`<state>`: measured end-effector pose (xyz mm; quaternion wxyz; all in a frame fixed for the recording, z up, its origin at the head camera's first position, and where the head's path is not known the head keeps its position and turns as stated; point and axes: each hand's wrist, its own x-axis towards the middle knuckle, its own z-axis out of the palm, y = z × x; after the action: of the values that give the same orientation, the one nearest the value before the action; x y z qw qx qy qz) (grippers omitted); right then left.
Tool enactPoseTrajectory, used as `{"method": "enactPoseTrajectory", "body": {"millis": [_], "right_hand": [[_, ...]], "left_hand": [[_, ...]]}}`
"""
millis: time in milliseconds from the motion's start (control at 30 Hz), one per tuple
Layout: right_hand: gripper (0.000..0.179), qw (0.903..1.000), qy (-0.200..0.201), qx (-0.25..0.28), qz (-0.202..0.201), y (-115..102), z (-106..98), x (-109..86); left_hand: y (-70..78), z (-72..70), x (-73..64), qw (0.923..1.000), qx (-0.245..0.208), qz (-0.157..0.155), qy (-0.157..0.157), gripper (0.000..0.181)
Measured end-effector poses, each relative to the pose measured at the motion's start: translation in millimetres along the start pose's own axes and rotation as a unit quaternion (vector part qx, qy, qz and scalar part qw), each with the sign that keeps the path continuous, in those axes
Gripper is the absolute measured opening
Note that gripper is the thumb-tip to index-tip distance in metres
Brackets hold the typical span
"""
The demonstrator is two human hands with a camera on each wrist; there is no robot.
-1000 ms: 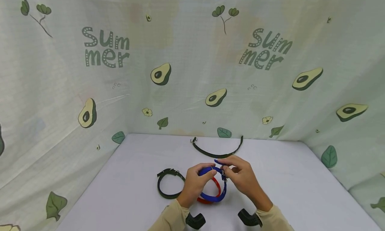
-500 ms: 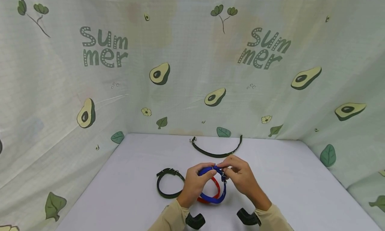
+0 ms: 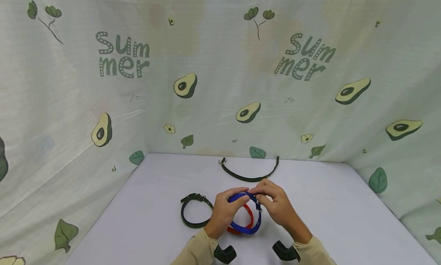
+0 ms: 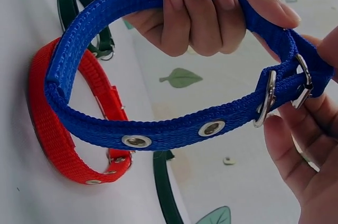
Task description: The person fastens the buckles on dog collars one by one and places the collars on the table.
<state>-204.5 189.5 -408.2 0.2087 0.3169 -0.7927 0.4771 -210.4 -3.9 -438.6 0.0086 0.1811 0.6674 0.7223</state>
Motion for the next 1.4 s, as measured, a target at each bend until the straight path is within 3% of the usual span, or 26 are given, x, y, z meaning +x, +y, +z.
{"method": "enactPoseTrajectory", "body": {"millis": [200, 433, 567, 767, 1000, 1400], "right_hand": [[0.030, 0.9999, -0.011, 0.007, 0.004, -2.3, 0.9, 0.4], [0.018, 0.9948, 0.002, 0.046, 0.090, -0.6, 5.4, -3.2], [0.015, 0.9897, 0.007, 0.087, 0.114, 2.4, 7.9, -3.6], [0.025, 0.9871, -0.017, 0.118, 0.107, 6.9, 11.3, -4.3], [0.038, 0.9883, -0.049, 0.110, 0.093, 11.9, 15.6, -5.1], [0.038, 0.9906, -0.054, 0.089, 0.088, 11.6, 18.2, -7.5]], "left_hand": [[-1.1, -1.1, 0.8, 1.0000, 0.001, -0.002, 0.003, 0.037], [-0.6, -1.1, 0.3, 0.9997, 0.017, -0.007, 0.013, 0.034], [0.5, -2.0, 0.1, 0.9998, 0.014, -0.003, 0.016, 0.033], [2.6, -6.7, 0.6, 0.9992, 0.014, 0.002, 0.037, 0.034], [2.3, -9.2, 1.1, 0.9988, 0.006, -0.001, 0.049, 0.039], [-0.1, -1.2, -0.7, 0.9974, -0.009, -0.009, 0.071, 0.031]]}}
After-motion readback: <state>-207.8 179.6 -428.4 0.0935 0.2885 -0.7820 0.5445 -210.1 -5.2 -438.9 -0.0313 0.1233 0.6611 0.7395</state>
